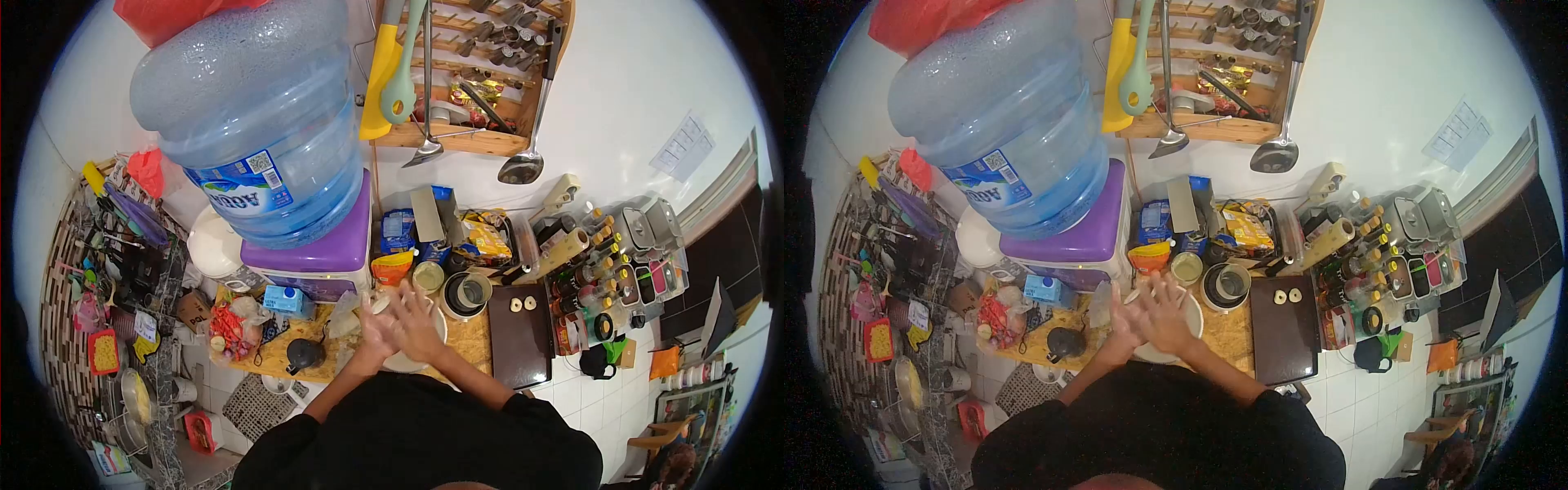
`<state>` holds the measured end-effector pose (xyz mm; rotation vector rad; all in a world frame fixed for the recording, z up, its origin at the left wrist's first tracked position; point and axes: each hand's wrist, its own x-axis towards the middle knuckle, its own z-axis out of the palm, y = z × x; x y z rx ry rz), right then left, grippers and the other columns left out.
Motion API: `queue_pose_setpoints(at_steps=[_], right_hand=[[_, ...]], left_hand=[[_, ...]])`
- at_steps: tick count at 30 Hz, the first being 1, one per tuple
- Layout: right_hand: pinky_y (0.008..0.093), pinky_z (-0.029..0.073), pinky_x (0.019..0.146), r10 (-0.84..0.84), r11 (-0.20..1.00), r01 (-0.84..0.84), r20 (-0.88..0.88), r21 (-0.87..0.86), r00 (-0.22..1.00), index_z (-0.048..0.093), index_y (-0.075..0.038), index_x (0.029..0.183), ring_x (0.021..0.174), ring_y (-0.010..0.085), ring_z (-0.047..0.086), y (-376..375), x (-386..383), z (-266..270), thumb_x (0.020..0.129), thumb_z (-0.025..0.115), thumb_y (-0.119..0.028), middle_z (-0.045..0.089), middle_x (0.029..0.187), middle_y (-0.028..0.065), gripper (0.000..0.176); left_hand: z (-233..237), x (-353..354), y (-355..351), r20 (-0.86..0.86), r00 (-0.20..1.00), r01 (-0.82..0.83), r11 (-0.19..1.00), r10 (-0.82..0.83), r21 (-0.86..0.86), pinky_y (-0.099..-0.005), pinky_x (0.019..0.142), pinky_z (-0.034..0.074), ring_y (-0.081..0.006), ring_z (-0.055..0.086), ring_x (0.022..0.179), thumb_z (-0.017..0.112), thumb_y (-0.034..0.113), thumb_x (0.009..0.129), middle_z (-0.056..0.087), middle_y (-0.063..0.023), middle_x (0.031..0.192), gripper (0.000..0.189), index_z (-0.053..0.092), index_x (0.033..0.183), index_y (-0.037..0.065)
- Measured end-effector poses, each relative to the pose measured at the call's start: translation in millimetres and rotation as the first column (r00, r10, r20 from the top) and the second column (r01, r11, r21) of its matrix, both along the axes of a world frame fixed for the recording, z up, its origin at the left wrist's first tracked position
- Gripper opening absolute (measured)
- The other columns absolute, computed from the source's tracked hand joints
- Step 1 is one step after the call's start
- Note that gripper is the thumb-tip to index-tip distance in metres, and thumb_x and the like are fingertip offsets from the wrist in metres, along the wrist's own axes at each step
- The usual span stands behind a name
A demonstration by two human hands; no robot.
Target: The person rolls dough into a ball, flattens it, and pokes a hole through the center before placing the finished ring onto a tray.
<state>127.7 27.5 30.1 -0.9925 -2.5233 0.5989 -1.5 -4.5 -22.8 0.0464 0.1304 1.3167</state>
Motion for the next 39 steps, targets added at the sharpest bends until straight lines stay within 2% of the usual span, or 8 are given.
queue_pose_setpoints(at_steps=[4,9,17,19,25,31,32,39], right_hand=[[0.0761,0.002,0.112,-0.115,0.993,0.114,-0.039,-0.032,0.993,0.030,-0.017,0.159,0.152,0.0506,0.010,14.4,-4.4,15.4,0.098,0.047,-0.044,0.015,0.166,0.0228,0.070],[0.0779,0.008,0.110,0.180,0.983,-0.182,-0.083,-0.019,0.980,0.035,-0.015,0.157,0.151,0.0518,0.011,-25.9,-14.4,31.1,0.100,0.048,-0.046,0.016,0.166,0.0229,0.066],[0.0752,0.003,0.113,-0.161,0.986,0.159,-0.036,-0.058,0.986,0.032,-0.015,0.158,0.150,0.0522,0.013,15.1,-14.8,19.4,0.098,0.050,-0.040,0.021,0.163,0.0256,0.067],[0.0768,0.004,0.112,-0.042,0.999,0.042,-0.077,0.000,0.996,0.033,-0.015,0.158,0.150,0.0523,0.015,0.1,-24.8,10.1,0.099,0.049,-0.043,0.022,0.162,0.0259,0.068],[0.0779,0.007,0.111,0.112,0.992,-0.112,-0.004,-0.058,0.994,0.033,-0.013,0.157,0.149,0.0514,0.016,-16.4,-4.5,29.3,0.100,0.047,-0.045,0.020,0.163,0.0253,0.068],[0.0734,0.010,0.114,-0.157,0.987,0.156,-0.015,-0.044,0.987,0.031,-0.011,0.158,0.151,0.0504,0.014,22.3,-13.0,23.0,0.098,0.050,-0.041,0.020,0.164,0.0261,0.070],[0.0717,0.009,0.115,-0.062,0.996,0.065,-0.057,0.059,0.996,0.031,-0.010,0.159,0.151,0.0503,0.016,15.8,-14.8,13.1,0.099,0.048,-0.043,0.020,0.164,0.0252,0.070],[0.0737,0.009,0.114,-0.082,0.996,0.082,-0.001,-0.021,0.997,0.030,-0.015,0.159,0.150,0.0508,0.016,5.3,-4.7,9.3,0.100,0.048,-0.042,0.021,0.164,0.0227,0.067]], left_hand=[[-0.3,14.9,-4.5,0.408,0.894,0.121,0.977,-0.185,0.178,-0.0495,0.120,0.028,-0.0318,0.040,0.143,0.039,0.084,0.087,0.042,-0.0088,0.157,0.095,0.040,0.154,0.016],[13.6,10.9,-20.7,-0.142,0.986,-0.073,0.991,0.089,0.111,-0.0493,0.120,0.027,-0.0303,0.040,0.142,0.038,0.082,0.090,0.045,-0.0086,0.155,0.092,0.042,0.153,0.016],[43.7,11.3,-20.2,0.100,0.995,0.020,0.989,-0.005,-0.146,-0.0505,0.122,0.022,-0.0327,0.029,0.149,0.035,0.077,0.094,0.033,-0.0091,0.162,0.092,0.025,0.161,0.015],[66.7,16.5,-52.0,-0.933,-0.017,-0.078,0.930,0.360,0.360,-0.0510,0.122,0.020,-0.0320,0.030,0.149,0.038,0.085,0.086,0.035,-0.0116,0.160,0.105,0.025,0.160,0.011],[34.1,-3.0,-3.3,-0.028,0.997,-0.070,0.990,0.074,0.120,-0.0492,0.121,0.025,-0.0276,0.035,0.146,0.043,0.081,0.088,0.036,-0.0083,0.161,0.099,0.027,0.159,0.013],[-19.8,20.3,-5.7,0.294,0.943,0.123,0.984,-0.155,0.125,-0.0472,0.121,0.026,-0.0279,0.034,0.147,0.040,0.074,0.094,0.035,-0.0090,0.160,0.091,0.027,0.159,0.012],[-63.6,29.4,-0.4,-0.287,0.952,-0.126,0.990,0.101,-0.069,-0.0467,0.120,0.028,-0.0280,0.039,0.144,0.041,0.080,0.089,0.041,-0.0087,0.157,0.098,0.029,0.158,0.012],[21.1,0.3,0.0,-0.459,0.863,-0.104,0.964,0.211,0.246,-0.0466,0.118,0.030,-0.0286,0.039,0.143,0.041,0.081,0.089,0.040,-0.0077,0.158,0.098,0.028,0.158,0.014]])
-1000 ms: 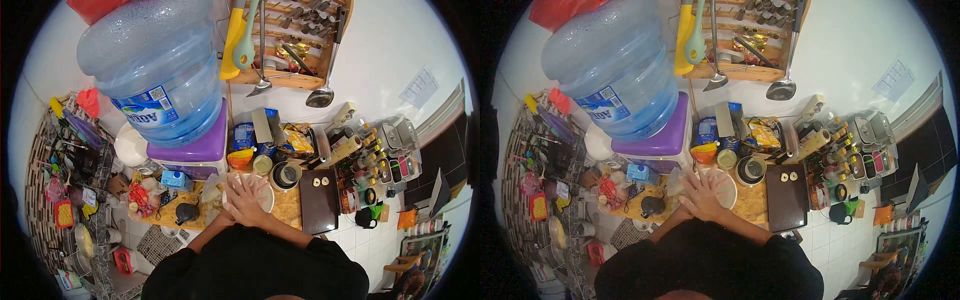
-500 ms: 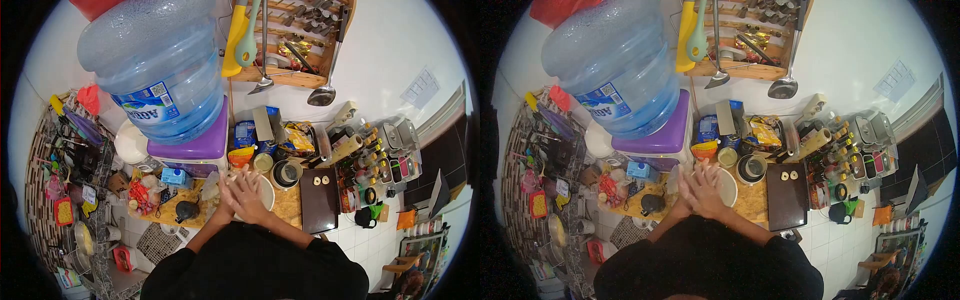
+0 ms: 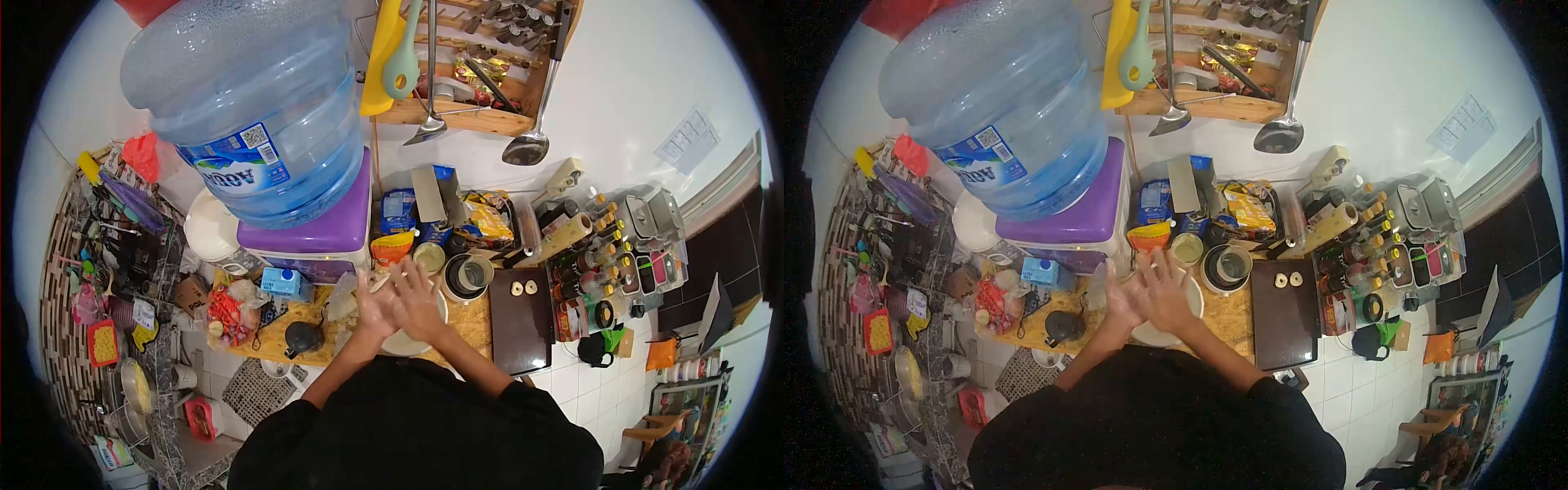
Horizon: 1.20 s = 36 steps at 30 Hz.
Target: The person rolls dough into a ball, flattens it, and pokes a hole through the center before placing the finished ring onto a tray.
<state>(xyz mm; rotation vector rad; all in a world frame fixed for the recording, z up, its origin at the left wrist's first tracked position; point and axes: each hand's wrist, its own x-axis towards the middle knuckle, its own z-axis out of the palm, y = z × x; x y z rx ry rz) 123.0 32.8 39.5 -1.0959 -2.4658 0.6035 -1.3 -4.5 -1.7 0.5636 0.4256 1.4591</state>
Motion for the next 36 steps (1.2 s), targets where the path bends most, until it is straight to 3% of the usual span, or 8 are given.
queue_pose_setpoints(at_steps=[2,6,12,18,26,29,32,36], right_hand=[[0.0757,0.007,0.113,-0.066,0.998,0.066,0.061,-0.011,0.996,0.029,-0.016,0.160,0.151,0.0505,0.014,16.9,-2.3,0.6,0.100,0.047,-0.043,0.019,0.165,0.0224,0.067],[0.0766,0.009,0.111,-0.037,0.998,0.040,-0.074,0.044,0.997,0.034,-0.013,0.157,0.150,0.0515,0.016,11.7,-17.2,7.3,0.099,0.049,-0.045,0.019,0.164,0.0241,0.068],[0.0729,0.008,0.114,0.236,0.971,-0.235,-0.052,0.037,0.970,0.031,-0.012,0.159,0.152,0.0500,0.012,-21.5,-7.6,25.2,0.100,0.047,-0.046,0.016,0.166,0.0234,0.070],[0.0725,0.007,0.114,0.003,0.996,-0.010,0.080,0.087,0.997,0.028,-0.012,0.160,0.153,0.0468,0.013,16.7,4.6,10.5,0.098,0.049,-0.047,0.015,0.166,0.0231,0.074],[0.0734,0.012,0.113,0.246,0.967,-0.242,-0.037,0.076,0.969,0.033,-0.004,0.156,0.150,0.0474,0.021,-22.7,-8.6,26.6,0.098,0.048,-0.048,0.024,0.163,0.0247,0.074],[0.0729,0.005,0.115,-0.007,0.997,-0.005,0.144,0.080,0.990,0.023,-0.007,0.160,0.152,0.0474,0.016,0.0,1.3,13.6,0.097,0.049,-0.036,0.017,0.166,0.0233,0.073],[0.0729,0.005,0.115,-0.066,0.996,0.065,0.006,0.068,0.998,0.026,-0.008,0.159,0.151,0.0482,0.016,13.0,-9.2,25.4,0.097,0.049,-0.038,0.017,0.166,0.0240,0.072],[0.0733,0.005,0.114,0.172,0.980,-0.161,-0.090,0.119,0.981,0.030,-0.010,0.159,0.151,0.0487,0.016,-10.4,-22.1,11.2,0.099,0.047,-0.042,0.017,0.166,0.0245,0.070]], left_hand=[[28.3,8.4,-0.5,0.577,0.803,0.193,0.981,-0.148,-0.017,-0.0474,0.119,0.029,-0.0294,0.039,0.144,0.038,0.081,0.090,0.039,-0.0085,0.159,0.097,0.027,0.159,0.013],[-1.7,25.0,-5.2,0.354,0.935,0.175,0.909,-0.033,-0.378,-0.0519,0.124,0.017,-0.0298,0.028,0.150,0.038,0.086,0.086,0.028,-0.0081,0.165,0.106,0.021,0.161,0.013],[1.9,0.1,1.3,0.291,0.951,0.133,0.988,-0.105,-0.077,-0.0527,0.123,0.017,-0.0303,0.028,0.150,0.039,0.086,0.085,0.027,-0.0075,0.165,0.107,0.020,0.161,0.013],[15.8,15.6,-6.3,0.546,0.819,0.310,0.936,-0.175,-0.165,-0.0503,0.122,0.022,-0.0302,0.034,0.147,0.037,0.087,0.085,0.033,-0.0077,0.162,0.104,0.027,0.160,0.015],[22.2,-1.8,5.0,0.426,0.892,0.187,0.981,-0.150,-0.046,-0.0528,0.123,0.020,-0.0306,0.030,0.149,0.035,0.085,0.087,0.031,-0.0072,0.163,0.103,0.023,0.161,0.014],[25.1,2.2,-1.8,0.487,0.862,0.188,0.981,-0.139,-0.053,-0.0535,0.123,0.019,-0.0305,0.029,0.150,0.035,0.085,0.088,0.030,-0.0071,0.164,0.103,0.022,0.161,0.015],[25.2,17.9,-8.9,0.446,0.893,0.237,0.905,-0.061,-0.352,-0.0510,0.123,0.019,-0.0307,0.032,0.148,0.033,0.085,0.088,0.033,-0.0070,0.162,0.102,0.026,0.160,0.014],[8.7,10.8,-13.5,0.316,0.943,0.155,0.978,-0.104,-0.139,-0.0522,0.123,0.019,-0.0311,0.031,0.149,0.035,0.084,0.088,0.032,-0.0070,0.163,0.101,0.027,0.160,0.015]])
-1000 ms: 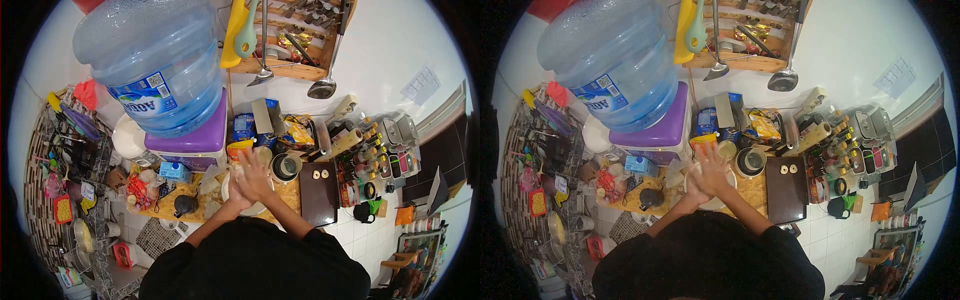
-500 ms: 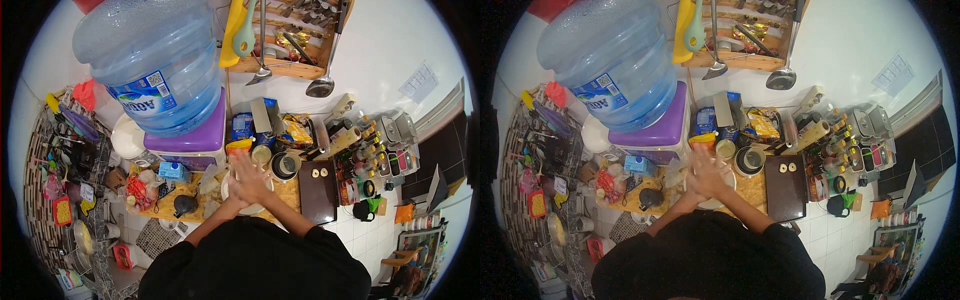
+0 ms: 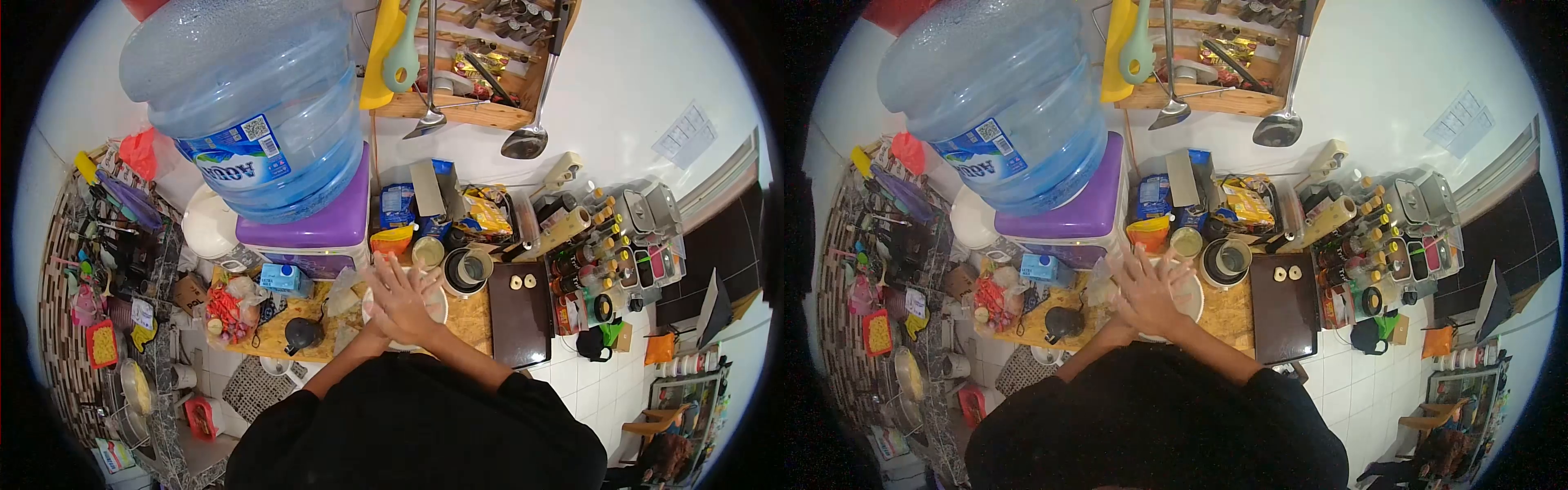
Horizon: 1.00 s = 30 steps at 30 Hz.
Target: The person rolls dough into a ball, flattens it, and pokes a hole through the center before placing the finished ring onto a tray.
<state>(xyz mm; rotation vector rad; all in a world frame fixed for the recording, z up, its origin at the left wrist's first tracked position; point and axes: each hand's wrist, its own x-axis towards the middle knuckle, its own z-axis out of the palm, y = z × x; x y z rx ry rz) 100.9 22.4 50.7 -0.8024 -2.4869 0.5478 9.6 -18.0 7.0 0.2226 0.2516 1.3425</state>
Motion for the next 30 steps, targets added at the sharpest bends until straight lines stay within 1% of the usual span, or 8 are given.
queue_pose_setpoints(at_steps=[6,8,9,10,11,15,21,30], right_hand=[[0.0784,0.002,0.109,-0.162,0.986,0.167,0.179,-0.010,0.970,0.028,-0.017,0.161,0.152,0.0496,0.008,14.8,24.5,12.6,0.101,0.040,-0.052,0.012,0.166,0.0239,0.070],[0.0767,0.001,0.111,-0.140,0.987,0.149,0.123,-0.067,0.982,0.026,-0.016,0.161,0.153,0.0491,0.007,22.5,21.2,23.4,0.101,0.039,-0.051,0.010,0.167,0.0230,0.071],[0.0728,0.003,0.114,-0.082,0.981,0.079,-0.011,-0.175,0.997,0.027,-0.015,0.161,0.153,0.0483,0.008,26.0,22.0,26.7,0.101,0.038,-0.051,0.012,0.167,0.0232,0.071],[0.0688,0.004,0.117,-0.035,0.963,-0.008,-0.152,-0.270,0.988,0.029,-0.013,0.160,0.153,0.0475,0.008,29.5,22.7,28.6,0.101,0.037,-0.051,0.014,0.167,0.0235,0.071],[0.0576,0.017,0.120,-0.074,0.987,0.034,-0.253,-0.156,0.965,0.039,-0.008,0.155,0.152,0.0463,0.018,34.9,25.6,27.1,0.100,0.046,-0.042,0.026,0.163,0.0242,0.065],[0.0506,0.037,0.113,-0.013,0.998,-0.011,-0.357,-0.065,0.934,0.057,-0.009,0.141,0.138,0.0439,0.044,25.8,49.8,46.0,0.089,0.067,-0.013,0.049,0.150,0.0171,0.054],[0.0611,0.030,0.114,0.046,0.988,-0.034,-0.080,0.152,0.996,0.054,-0.011,0.143,0.140,0.0389,0.042,0.8,66.7,19.4,0.090,0.070,-0.021,0.050,0.150,0.0114,0.056],[0.0673,0.014,0.116,-0.045,0.996,0.038,0.078,0.086,0.996,0.056,-0.015,0.143,0.148,0.0442,0.025,-18.6,56.4,17.7,0.096,0.061,-0.038,0.035,0.159,0.0151,0.052]], left_hand=[[8.7,-8.9,16.5,0.220,0.975,0.022,1.000,-0.019,-0.011,-0.0537,0.123,0.019,-0.0315,0.030,0.149,0.038,0.083,0.088,0.030,-0.0069,0.164,0.099,0.027,0.160,0.015],[12.1,3.3,23.5,0.481,0.873,-0.024,0.978,-0.080,0.205,-0.0505,0.124,0.018,-0.0299,0.032,0.148,0.030,0.084,0.090,0.034,-0.0076,0.162,0.099,0.027,0.161,0.015],[10.0,5.1,27.0,0.225,0.974,-0.054,0.991,0.026,0.121,-0.0519,0.124,0.018,-0.0309,0.030,0.149,0.034,0.084,0.088,0.032,-0.0102,0.163,0.101,0.024,0.161,0.016],[3.0,1.6,29.2,0.224,0.974,-0.055,0.991,0.027,0.118,-0.0519,0.124,0.018,-0.0309,0.030,0.149,0.034,0.084,0.088,0.032,-0.0102,0.163,0.101,0.024,0.161,0.016],[-5.7,-4.1,31.6,0.252,0.968,-0.028,0.996,0.007,0.083,-0.0544,0.123,0.019,-0.0310,0.028,0.150,0.040,0.085,0.085,0.029,-0.0091,0.164,0.103,0.025,0.161,0.016],[6.0,-10.1,32.4,0.377,0.925,-0.030,0.983,-0.043,0.184,-0.0588,0.122,0.019,-0.0340,0.019,0.153,0.045,0.086,0.082,0.019,-0.0131,0.167,0.108,0.022,0.161,0.017],[11.8,-9.1,38.7,0.366,0.931,-0.061,0.987,0.003,0.147,-0.0600,0.122,0.017,-0.0405,0.011,0.154,0.035,0.089,0.083,0.009,-0.0232,0.167,0.107,0.017,0.163,0.020],[3.4,-11.3,40.1,0.342,0.940,-0.058,0.980,-0.010,0.188,-0.0627,0.119,0.021,-0.0427,0.016,0.153,0.030,0.088,0.085,0.008,-0.0234,0.167,0.103,0.017,0.163,0.023]])
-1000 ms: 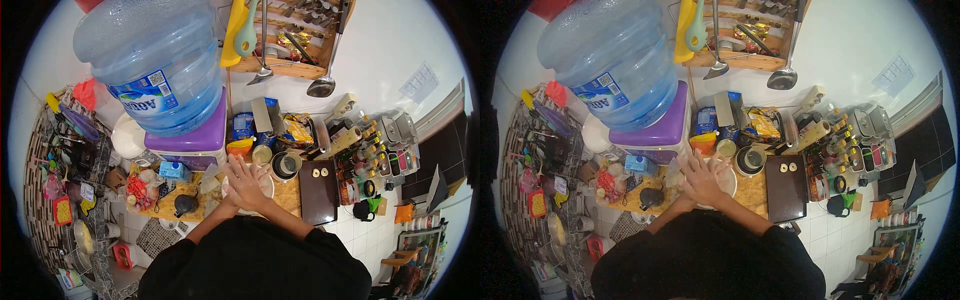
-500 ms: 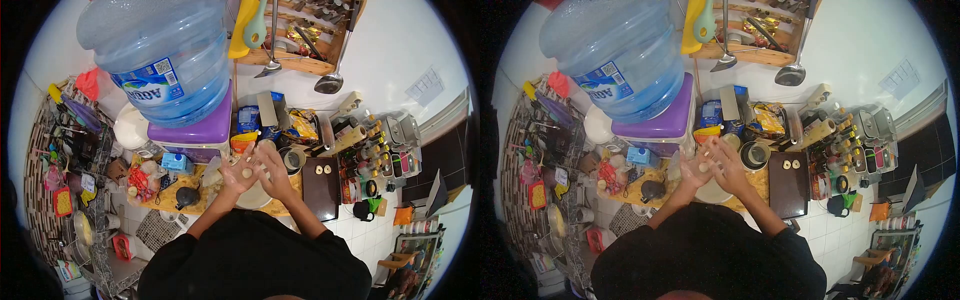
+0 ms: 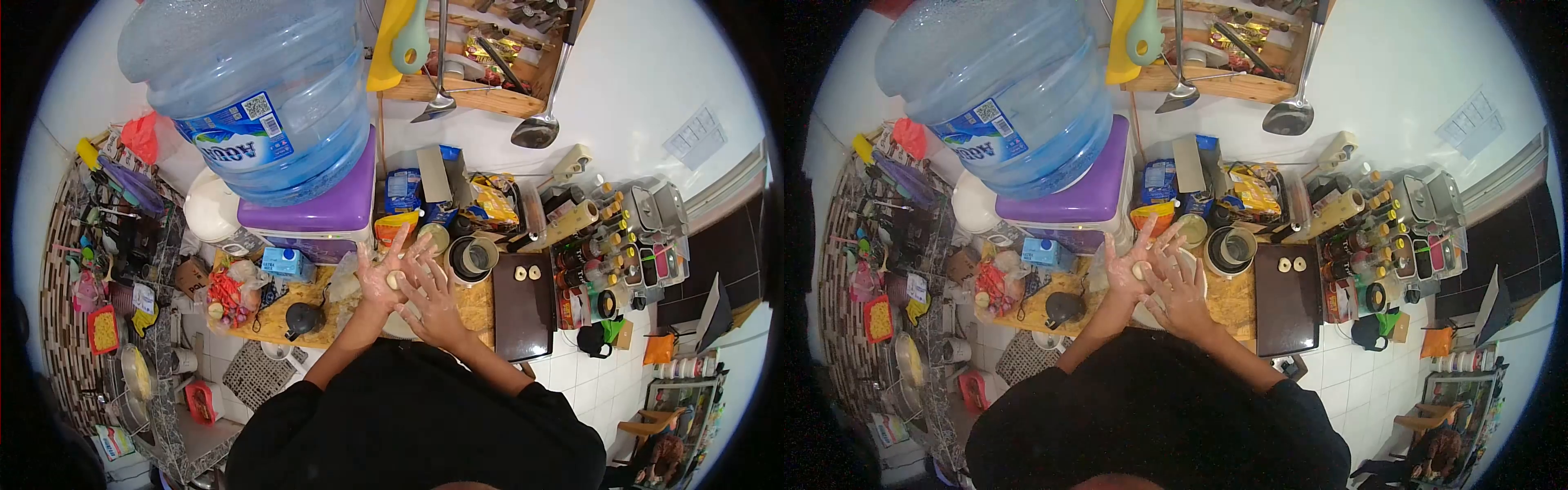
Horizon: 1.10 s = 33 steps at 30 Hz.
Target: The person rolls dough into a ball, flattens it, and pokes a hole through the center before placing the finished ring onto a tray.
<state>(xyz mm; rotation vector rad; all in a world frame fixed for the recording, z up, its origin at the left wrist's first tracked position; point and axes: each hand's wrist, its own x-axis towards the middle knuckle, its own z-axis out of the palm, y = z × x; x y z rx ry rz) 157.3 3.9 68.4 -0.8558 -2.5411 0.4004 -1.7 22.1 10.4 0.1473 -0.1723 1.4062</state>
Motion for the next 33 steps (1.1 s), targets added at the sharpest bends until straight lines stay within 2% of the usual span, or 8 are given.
queue_pose_setpoints(at_steps=[10,12,15,18,24,28,30,33], right_hand=[[0.0762,0.017,0.109,0.049,0.997,-0.055,0.096,0.057,0.994,0.058,-0.024,0.142,0.147,0.0475,0.025,13.6,-0.5,7.8,0.097,0.059,-0.042,0.030,0.160,0.0192,0.049],[0.0771,0.016,0.109,0.149,0.979,-0.178,-0.253,-0.096,0.956,0.057,-0.024,0.144,0.148,0.0490,0.021,22.4,-2.3,-2.6,0.097,0.059,-0.041,0.026,0.162,0.0209,0.050],[0.0784,0.014,0.109,0.110,0.983,-0.155,-0.363,-0.097,0.925,0.054,-0.024,0.147,0.149,0.0505,0.017,19.3,-5.1,-3.3,0.096,0.059,-0.041,0.025,0.162,0.0224,0.053],[0.0745,0.006,0.113,0.086,0.996,-0.086,-0.046,0.001,0.995,0.058,-0.024,0.142,0.150,0.0510,0.014,14.6,-3.1,6.8,0.098,0.058,-0.042,0.023,0.163,0.0227,0.048],[0.0807,0.010,0.107,0.023,0.996,-0.032,0.111,0.083,0.994,0.057,-0.029,0.141,0.150,0.0508,0.015,8.6,-9.9,13.6,0.096,0.056,-0.050,0.025,0.163,0.0211,0.050],[0.0743,0.004,0.113,0.044,0.998,-0.049,0.123,0.041,0.991,0.056,-0.025,0.144,0.150,0.0516,0.012,12.4,-9.9,18.1,0.098,0.054,-0.048,0.020,0.164,0.0239,0.051],[0.0735,0.005,0.113,0.093,0.995,-0.094,-0.069,-0.023,0.993,0.055,-0.026,0.145,0.151,0.0515,0.012,15.4,-7.8,9.3,0.098,0.055,-0.047,0.019,0.164,0.0248,0.051],[0.0782,0.004,0.110,0.093,0.994,-0.098,-0.089,-0.054,0.992,0.053,-0.028,0.147,0.152,0.0514,0.007,9.0,-5.4,6.4,0.099,0.054,-0.047,0.016,0.165,0.0241,0.051]], left_hand=[[13.2,-3.4,-5.1,-0.021,1.000,0.012,1.000,-0.012,-0.018,-0.0634,0.119,0.023,-0.0421,0.020,0.152,0.036,0.088,0.085,0.013,-0.0218,0.167,0.102,0.014,0.163,0.026],[19.8,-3.9,-5.4,0.002,1.000,-0.005,1.000,0.005,0.009,-0.0649,0.119,0.021,-0.0424,0.018,0.152,0.035,0.088,0.085,0.010,-0.0216,0.168,0.102,0.015,0.163,0.026],[22.2,-6.9,-4.0,0.034,0.999,0.007,0.999,-0.008,0.031,-0.0640,0.119,0.020,-0.0425,0.018,0.152,0.034,0.087,0.086,0.006,-0.0214,0.168,0.103,0.009,0.164,0.025],[25.4,-5.3,-5.8,-0.017,1.000,-0.010,1.000,0.011,0.014,-0.0630,0.119,0.021,-0.0422,0.021,0.151,0.035,0.087,0.085,0.006,-0.0214,0.168,0.103,0.010,0.164,0.025],[13.6,-4.3,-5.6,0.021,0.999,0.043,0.999,-0.043,0.022,-0.0605,0.120,0.021,-0.0403,0.027,0.149,0.035,0.088,0.084,0.007,-0.0212,0.168,0.104,0.012,0.164,0.025],[19.9,-4.2,-5.6,0.072,0.997,0.027,0.998,-0.023,-0.054,-0.0611,0.119,0.023,-0.0402,0.023,0.151,0.036,0.088,0.084,0.008,-0.0203,0.168,0.105,0.012,0.164,0.025],[24.8,-7.9,-4.1,-0.058,0.997,-0.055,0.998,0.055,-0.003,-0.0619,0.119,0.023,-0.0402,0.018,0.153,0.038,0.088,0.083,0.009,-0.0196,0.168,0.104,0.013,0.164,0.027],[24.9,-14.9,-4.4,-0.016,0.999,-0.040,0.999,0.040,0.017,-0.0620,0.118,0.025,-0.0395,0.020,0.152,0.038,0.090,0.082,0.016,-0.0192,0.167,0.103,0.019,0.162,0.028]])
